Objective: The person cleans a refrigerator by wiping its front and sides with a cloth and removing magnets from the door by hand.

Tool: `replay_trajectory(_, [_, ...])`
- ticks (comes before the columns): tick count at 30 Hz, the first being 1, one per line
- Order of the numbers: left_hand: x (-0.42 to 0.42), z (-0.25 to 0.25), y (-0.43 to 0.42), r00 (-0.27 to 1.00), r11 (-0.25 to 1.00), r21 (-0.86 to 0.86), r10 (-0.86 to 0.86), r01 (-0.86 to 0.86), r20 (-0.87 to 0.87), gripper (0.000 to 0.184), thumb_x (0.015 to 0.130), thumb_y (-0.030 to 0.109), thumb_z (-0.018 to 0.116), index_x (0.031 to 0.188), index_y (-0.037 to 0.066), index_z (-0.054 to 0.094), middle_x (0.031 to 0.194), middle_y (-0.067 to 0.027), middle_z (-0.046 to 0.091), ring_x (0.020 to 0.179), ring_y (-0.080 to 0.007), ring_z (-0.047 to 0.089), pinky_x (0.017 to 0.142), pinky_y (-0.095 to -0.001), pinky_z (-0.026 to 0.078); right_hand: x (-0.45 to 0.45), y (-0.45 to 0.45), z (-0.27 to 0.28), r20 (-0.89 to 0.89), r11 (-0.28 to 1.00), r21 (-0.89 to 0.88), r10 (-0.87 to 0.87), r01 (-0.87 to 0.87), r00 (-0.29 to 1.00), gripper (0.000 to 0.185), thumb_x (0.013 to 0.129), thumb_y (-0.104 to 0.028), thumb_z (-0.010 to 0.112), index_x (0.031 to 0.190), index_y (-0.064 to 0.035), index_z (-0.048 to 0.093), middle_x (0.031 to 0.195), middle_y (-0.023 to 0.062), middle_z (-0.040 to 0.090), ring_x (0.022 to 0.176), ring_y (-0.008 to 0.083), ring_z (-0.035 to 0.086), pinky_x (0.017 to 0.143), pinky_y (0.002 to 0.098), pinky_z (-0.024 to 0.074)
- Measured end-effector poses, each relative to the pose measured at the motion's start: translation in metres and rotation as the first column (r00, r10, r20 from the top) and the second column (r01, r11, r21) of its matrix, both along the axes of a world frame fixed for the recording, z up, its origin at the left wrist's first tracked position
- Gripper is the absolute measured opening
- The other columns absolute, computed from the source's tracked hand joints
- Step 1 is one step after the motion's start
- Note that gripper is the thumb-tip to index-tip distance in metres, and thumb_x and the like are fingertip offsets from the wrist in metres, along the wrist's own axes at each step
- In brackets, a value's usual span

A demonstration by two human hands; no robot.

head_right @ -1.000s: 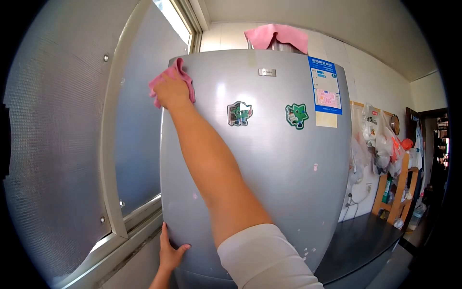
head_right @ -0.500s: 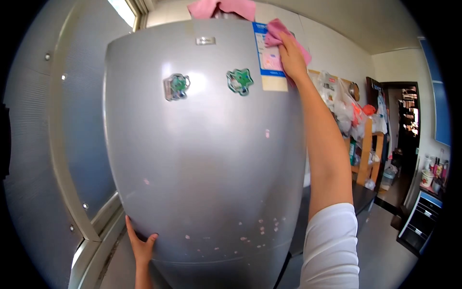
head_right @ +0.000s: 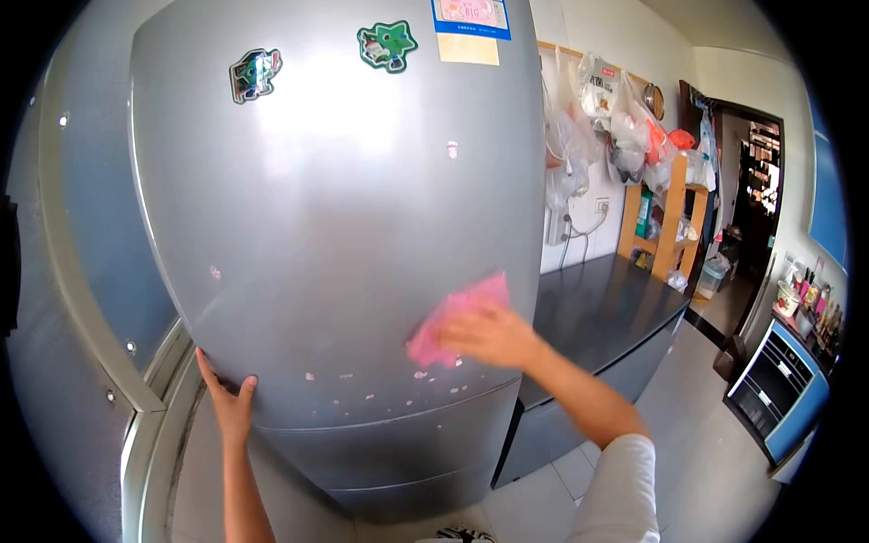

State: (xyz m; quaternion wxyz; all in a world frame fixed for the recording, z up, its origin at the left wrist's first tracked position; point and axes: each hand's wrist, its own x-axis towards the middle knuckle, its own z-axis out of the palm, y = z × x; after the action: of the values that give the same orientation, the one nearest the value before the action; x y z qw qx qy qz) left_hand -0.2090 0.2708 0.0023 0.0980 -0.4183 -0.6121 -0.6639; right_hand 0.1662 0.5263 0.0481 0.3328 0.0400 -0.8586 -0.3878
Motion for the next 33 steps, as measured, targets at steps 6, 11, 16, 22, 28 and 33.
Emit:
replay_trajectory(6, [-0.004, -0.004, 0.004, 0.999, 0.999, 0.038, -0.011, 0.013, -0.053, 0.104, 0.075, 0.024, 0.079, 0.151, 0.008, 0.009, 0.154, -0.0183, 0.019, 0.139, -0.0329, 0.025, 0.11, -0.0413, 0.027, -0.032, 0.02, 0.17, -0.887, 0.974, -0.117, -0.014, -0.195, 0.462, 0.042, 0.087, -0.007, 0.048, 0.129, -0.0067, 0.052, 0.133, 0.0126, 0.053, 0.126, 0.0347, 0.045, 0.107, 0.0537, 0.0256])
replay_trajectory(11, [-0.008, -0.007, 0.006, 0.997, 0.997, 0.063, -0.03, 0.034, -0.066, 0.106, 0.074, 0.028, 0.08, 0.151, 0.007, 0.01, 0.154, -0.0177, 0.019, 0.139, -0.0323, 0.026, 0.109, -0.0404, 0.028, -0.111, -0.024, 0.152, -0.85, 0.98, -0.187, -0.131, -0.06, 0.51, 0.038, 0.091, -0.013, 0.049, 0.128, -0.0061, 0.052, 0.132, 0.0151, 0.052, 0.128, 0.0374, 0.041, 0.108, 0.0528, 0.0256])
replay_trajectory(16, [-0.014, -0.009, 0.006, 0.995, 0.996, 0.065, -0.049, 0.055, -0.084, 0.105, 0.074, 0.026, 0.08, 0.151, 0.007, 0.01, 0.153, -0.017, 0.021, 0.134, -0.0307, 0.033, 0.106, -0.039, 0.032, -0.214, -0.092, 0.011, -0.306, 0.771, -0.404, 0.394, -0.493, 0.867, 0.033, 0.091, -0.017, 0.049, 0.122, -0.0076, 0.054, 0.132, 0.0115, 0.05, 0.129, 0.0331, 0.04, 0.11, 0.0428, 0.031])
replay_trajectory(22, [-0.012, -0.001, -0.001, 0.994, 0.995, 0.038, -0.095, 0.097, -0.048, 0.107, 0.073, 0.023, 0.081, 0.151, 0.009, 0.01, 0.152, -0.0175, 0.024, 0.13, -0.0306, 0.037, 0.104, -0.0396, 0.035, -0.197, -0.091, 0.004, -0.07, 0.81, -0.381, 0.456, -0.446, 0.887, 0.035, 0.082, -0.018, 0.056, 0.116, -0.0109, 0.059, 0.131, 0.0062, 0.052, 0.122, 0.0265, 0.048, 0.101, 0.0429, 0.0388])
replay_trajectory(28, [-0.012, -0.004, 0.003, 0.998, 0.998, 0.035, -0.044, 0.046, -0.053, 0.109, 0.07, 0.02, 0.082, 0.151, 0.01, 0.009, 0.152, -0.0178, 0.024, 0.132, -0.0318, 0.036, 0.105, -0.0409, 0.035, -0.07, -0.017, 0.11, -0.718, 0.933, -0.23, 0.029, -0.278, 0.695, 0.034, 0.085, -0.002, 0.05, 0.116, -0.0089, 0.06, 0.124, 0.012, 0.057, 0.119, 0.034, 0.05, 0.102, 0.0483, 0.0328])
replay_trajectory(33, [-0.014, -0.008, 0.005, 0.999, 0.999, 0.029, -0.033, 0.034, -0.036, 0.109, 0.07, 0.021, 0.083, 0.151, 0.01, 0.009, 0.151, -0.0178, 0.025, 0.132, -0.0319, 0.036, 0.106, -0.0412, 0.034, -0.055, -0.015, 0.094, -0.82, 0.967, -0.238, -0.151, -0.09, 0.551, 0.039, 0.082, 0.002, 0.052, 0.12, -0.0027, 0.055, 0.133, 0.015, 0.052, 0.128, 0.0365, 0.044, 0.107, 0.0524, 0.0282])
